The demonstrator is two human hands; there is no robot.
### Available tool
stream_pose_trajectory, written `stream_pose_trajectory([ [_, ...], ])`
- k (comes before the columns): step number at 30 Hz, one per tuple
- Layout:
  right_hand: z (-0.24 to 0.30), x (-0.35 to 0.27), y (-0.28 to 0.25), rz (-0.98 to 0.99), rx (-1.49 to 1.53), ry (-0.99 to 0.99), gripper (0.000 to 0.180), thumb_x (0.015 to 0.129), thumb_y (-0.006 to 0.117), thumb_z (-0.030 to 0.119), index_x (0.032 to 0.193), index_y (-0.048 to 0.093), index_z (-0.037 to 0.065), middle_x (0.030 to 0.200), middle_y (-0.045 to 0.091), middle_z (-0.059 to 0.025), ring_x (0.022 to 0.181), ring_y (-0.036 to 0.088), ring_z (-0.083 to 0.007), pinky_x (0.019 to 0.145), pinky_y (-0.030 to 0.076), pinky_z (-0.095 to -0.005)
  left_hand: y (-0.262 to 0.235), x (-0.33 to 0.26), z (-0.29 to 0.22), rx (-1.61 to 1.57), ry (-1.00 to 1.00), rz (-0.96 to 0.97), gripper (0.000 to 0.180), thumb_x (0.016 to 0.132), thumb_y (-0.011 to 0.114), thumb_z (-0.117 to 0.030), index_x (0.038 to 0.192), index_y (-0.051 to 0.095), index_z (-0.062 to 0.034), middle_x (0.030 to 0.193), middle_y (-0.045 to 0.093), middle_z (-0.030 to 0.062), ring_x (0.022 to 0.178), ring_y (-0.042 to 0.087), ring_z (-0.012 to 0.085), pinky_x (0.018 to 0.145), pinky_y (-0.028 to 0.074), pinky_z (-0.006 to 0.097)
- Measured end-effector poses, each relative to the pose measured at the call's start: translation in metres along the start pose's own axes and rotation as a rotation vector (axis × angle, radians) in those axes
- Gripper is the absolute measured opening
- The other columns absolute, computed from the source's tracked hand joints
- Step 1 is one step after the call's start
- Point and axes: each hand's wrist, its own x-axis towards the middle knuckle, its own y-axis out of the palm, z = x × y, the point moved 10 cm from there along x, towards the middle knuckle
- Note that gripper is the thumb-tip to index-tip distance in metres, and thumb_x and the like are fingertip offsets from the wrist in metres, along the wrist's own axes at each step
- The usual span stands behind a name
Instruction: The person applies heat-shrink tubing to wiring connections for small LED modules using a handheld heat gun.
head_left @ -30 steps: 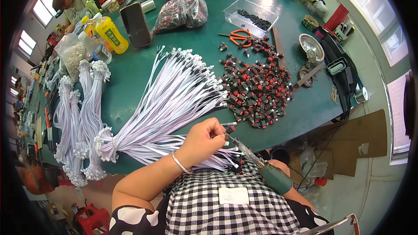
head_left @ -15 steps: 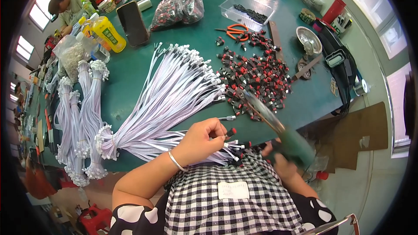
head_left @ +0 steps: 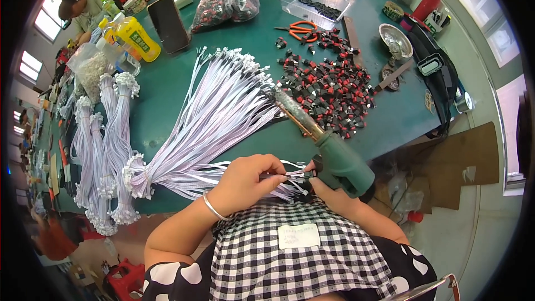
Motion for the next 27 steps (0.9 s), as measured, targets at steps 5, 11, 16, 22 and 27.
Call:
stream_pose_trajectory([
  [5,0.0,-0.005,-0.004,-0.032,-0.103,-0.15,0.024,0.073,0.059,0.0,0.097,0.058,0.005,0.088,0.058,-0.004,0.083,0.055,-0.0156,0.079,0.04,-0.0301,0.003,0.002,-0.027,0.044,0.213,-0.034,0.011,0.075,0.062,-0.002,0.085,0.057,-0.0015,0.078,0.056,0.0063,0.064,0.055,0.0133,0.057,0.045,0.024],
  [11,-0.012,-0.009,0.0,0.034,-0.068,-0.089,0.031,0.075,0.06,-0.001,0.105,0.052,0.002,0.094,0.058,-0.0054,0.09,0.055,-0.015,0.083,0.039,-0.028,0.011,0.003,-0.034,0.186,0.27,-0.053,0.01,0.074,0.062,-0.002,0.082,0.056,-0.0024,0.075,0.054,0.008,0.061,0.053,0.0191,0.053,0.042,0.028],
  [16,-0.008,-0.009,-0.001,0.029,-0.032,-0.095,0.031,0.074,0.059,-0.002,0.104,0.053,0.003,0.095,0.058,-0.0057,0.089,0.056,-0.0155,0.083,0.039,-0.0287,0.011,0.002,-0.043,0.142,0.366,-0.126,0.01,0.073,0.063,-0.002,0.081,0.056,-0.0029,0.073,0.054,0.0081,0.06,0.052,0.0198,0.051,0.041,0.028],
  [22,0.001,-0.009,0.0,0.034,-0.179,-0.237,0.031,0.074,0.059,-0.001,0.104,0.054,0.003,0.095,0.058,-0.0057,0.086,0.056,-0.0148,0.078,0.041,-0.0274,0.013,0.005,-0.037,0.065,0.307,-0.093,0.01,0.072,0.064,-0.002,0.079,0.057,-0.0023,0.073,0.055,0.0077,0.058,0.052,0.0187,0.05,0.04,0.027],
  [27,-0.008,-0.008,-0.001,0.017,-0.05,-0.164,0.027,0.076,0.056,0.001,0.102,0.054,0.002,0.095,0.059,-0.0056,0.085,0.056,-0.0128,0.078,0.042,-0.028,0.015,0.007,-0.034,0.074,0.224,-0.065,0.007,0.076,0.062,-0.008,0.08,0.058,-0.0042,0.071,0.054,0.0095,0.061,0.055,0.0242,0.054,0.043,0.032],
])
